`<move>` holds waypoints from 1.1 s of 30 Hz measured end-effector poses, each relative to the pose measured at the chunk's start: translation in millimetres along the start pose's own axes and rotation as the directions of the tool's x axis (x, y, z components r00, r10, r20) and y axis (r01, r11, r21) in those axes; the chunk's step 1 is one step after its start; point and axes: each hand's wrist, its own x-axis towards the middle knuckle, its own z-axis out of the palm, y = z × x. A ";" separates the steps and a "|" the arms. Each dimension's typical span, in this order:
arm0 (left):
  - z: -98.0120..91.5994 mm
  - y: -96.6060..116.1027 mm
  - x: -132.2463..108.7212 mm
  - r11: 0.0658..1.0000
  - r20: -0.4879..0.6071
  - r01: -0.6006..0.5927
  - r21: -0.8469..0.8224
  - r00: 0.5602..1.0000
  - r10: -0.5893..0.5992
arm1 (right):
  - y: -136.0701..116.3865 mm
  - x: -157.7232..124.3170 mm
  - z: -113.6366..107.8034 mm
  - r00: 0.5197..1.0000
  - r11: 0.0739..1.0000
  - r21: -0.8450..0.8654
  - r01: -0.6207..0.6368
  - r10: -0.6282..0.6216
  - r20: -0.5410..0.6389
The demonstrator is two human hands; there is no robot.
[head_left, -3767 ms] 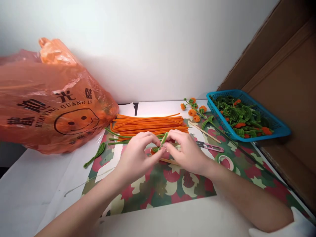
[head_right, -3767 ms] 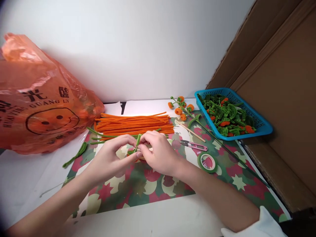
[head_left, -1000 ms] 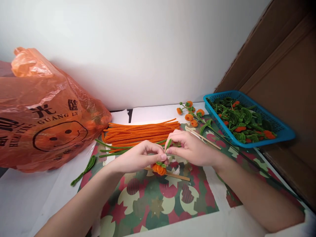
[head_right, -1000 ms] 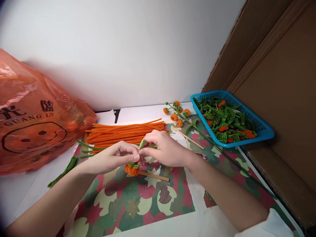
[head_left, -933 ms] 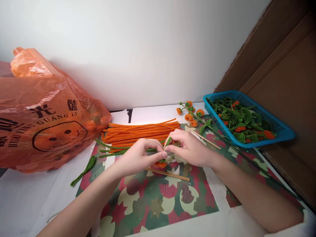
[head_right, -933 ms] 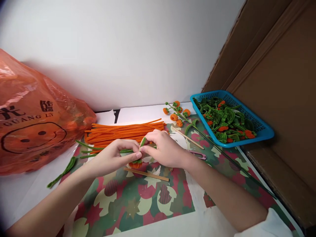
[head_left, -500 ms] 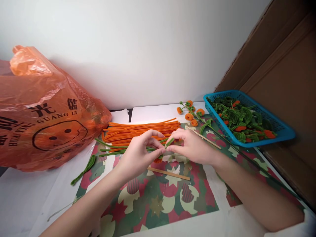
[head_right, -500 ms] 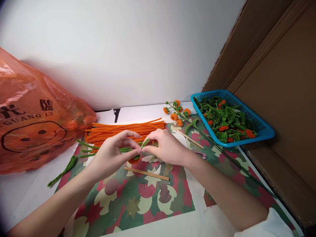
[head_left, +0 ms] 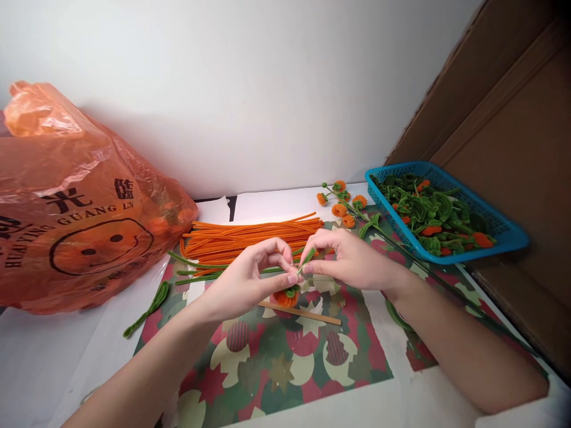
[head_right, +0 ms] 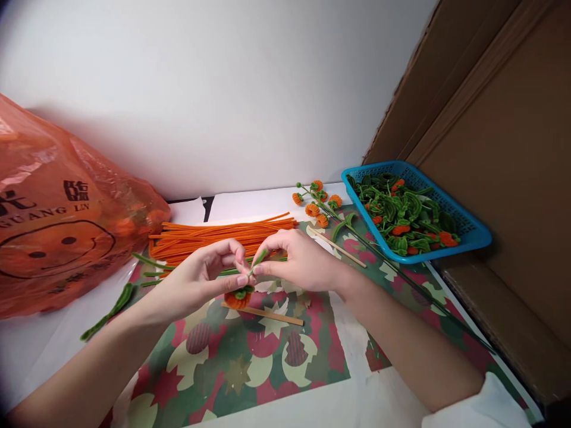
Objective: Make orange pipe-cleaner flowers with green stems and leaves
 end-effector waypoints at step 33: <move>9.1 0.6 -3.8 0.731 -0.156 -0.162 0.663 0.925 0.347 | 2.6 -0.3 14.5 0.992 0.991 -0.126 -0.036 0.021 -0.123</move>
